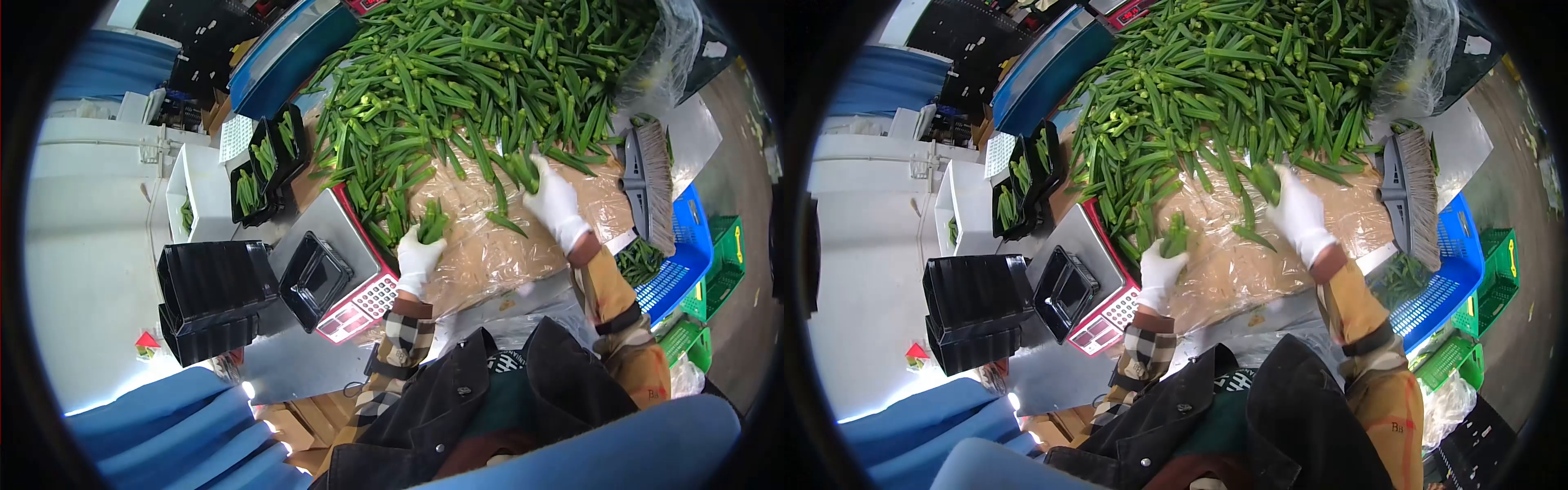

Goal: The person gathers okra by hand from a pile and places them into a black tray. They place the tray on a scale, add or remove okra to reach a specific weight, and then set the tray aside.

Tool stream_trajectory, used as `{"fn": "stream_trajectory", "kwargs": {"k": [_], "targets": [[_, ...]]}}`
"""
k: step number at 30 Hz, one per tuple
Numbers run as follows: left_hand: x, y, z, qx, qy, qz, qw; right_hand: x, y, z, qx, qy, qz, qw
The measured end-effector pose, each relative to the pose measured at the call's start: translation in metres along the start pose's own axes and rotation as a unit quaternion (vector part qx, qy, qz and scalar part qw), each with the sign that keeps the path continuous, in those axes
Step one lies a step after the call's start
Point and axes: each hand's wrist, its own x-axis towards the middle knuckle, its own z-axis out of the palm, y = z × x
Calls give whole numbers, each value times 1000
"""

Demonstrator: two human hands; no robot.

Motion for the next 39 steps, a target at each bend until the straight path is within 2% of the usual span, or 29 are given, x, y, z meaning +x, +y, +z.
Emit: {"fn": "stream_trajectory", "kwargs": {"k": [1, 2, 4, 5, 7, 8, 9, 10, 11, 12, 14, 15, 16, 17, 18, 19, 21, 22, 24, 26, 30, 31, 34, 35, 36, 38, 39], "targets": [[3, 2, -3, -172, -27, -43, 984, 17, 6, 5, -23, 19, -19, 999], [7, 4, -9, -265, -87, -91, 956, 31, 17, 17, -47, 38, -38, 997], [15, 0, -14, -363, -174, -173, 899, 51, 40, 50, -96, 72, -99, 988], [13, 11, -17, -423, -197, -173, 867, 57, 45, 59, -120, 92, -129, 980], [0, 39, -21, -535, -246, -173, 789, 61, 44, 60, -118, 58, -79, 988], [-1, 37, -18, -542, -246, -167, 786, 61, 44, 61, -118, 38, -54, 991], [-2, 33, -14, -551, -246, -162, 781, 55, 42, 57, -95, 64, -38, 993], [-2, 28, -10, -560, -246, -155, 776, 49, 37, 44, 53, -14, 11, 998], [-3, 22, -5, -565, -245, -123, 778, 41, 32, 29, 198, -91, 58, 974], [-5, 22, -1, -564, -236, -116, 783, 32, 29, 22, 337, -168, 104, 921], [-13, 26, 6, -562, -218, -102, 791, 6, 31, 23, 541, -282, 126, 782], [-17, 29, 10, -547, -223, -76, 803, -12, 17, 18, 592, -293, 155, 735], [-14, 31, 7, -459, -287, -69, 838, -28, 0, 15, 640, -303, 183, 682], [-23, 42, 8, -465, -270, -55, 841, -38, -2, 27, 664, -322, 205, 643], [-35, 55, 13, -471, -252, -41, 845, -48, -9, 40, 691, -306, 184, 629], [-45, 62, 21, -522, -237, 14, 819, -56, -14, 52, 704, -280, 179, 628], [-60, 59, 39, -454, -153, 70, 875, -66, -24, 70, 721, -239, 197, 620], [-66, 60, 42, -427, -100, 101, 893, -68, -34, 68, 692, -230, 212, 651], [-68, 57, 35, -456, -89, 81, 882, -69, -48, 63, 730, -272, 207, 592], [-62, 51, 16, -475, -95, 71, 872, -78, -69, 56, 729, -299, 152, 597], [-55, 40, -35, -474, -25, 38, 879, -86, -118, 56, 692, -374, 21, 617], [-56, 38, -51, -476, -17, 36, 879, -88, -128, 52, 647, -401, -15, 648], [-60, 22, -99, -493, 5, 65, 867, -97, -169, 36, 510, -405, -149, 744], [-61, 14, -113, -493, 21, 87, 865, -91, -173, 48, 471, -437, -205, 738], [-62, 8, -132, -455, 35, 100, 884, -89, -185, 53, 394, -431, -244, 774], [-51, -38, -164, -430, 38, 66, 899, -96, -217, 65, 450, -456, -271, 718], [-57, -36, -187, -396, 51, 56, 915, -103, -232, 68, 461, -462, -274, 706]]}}
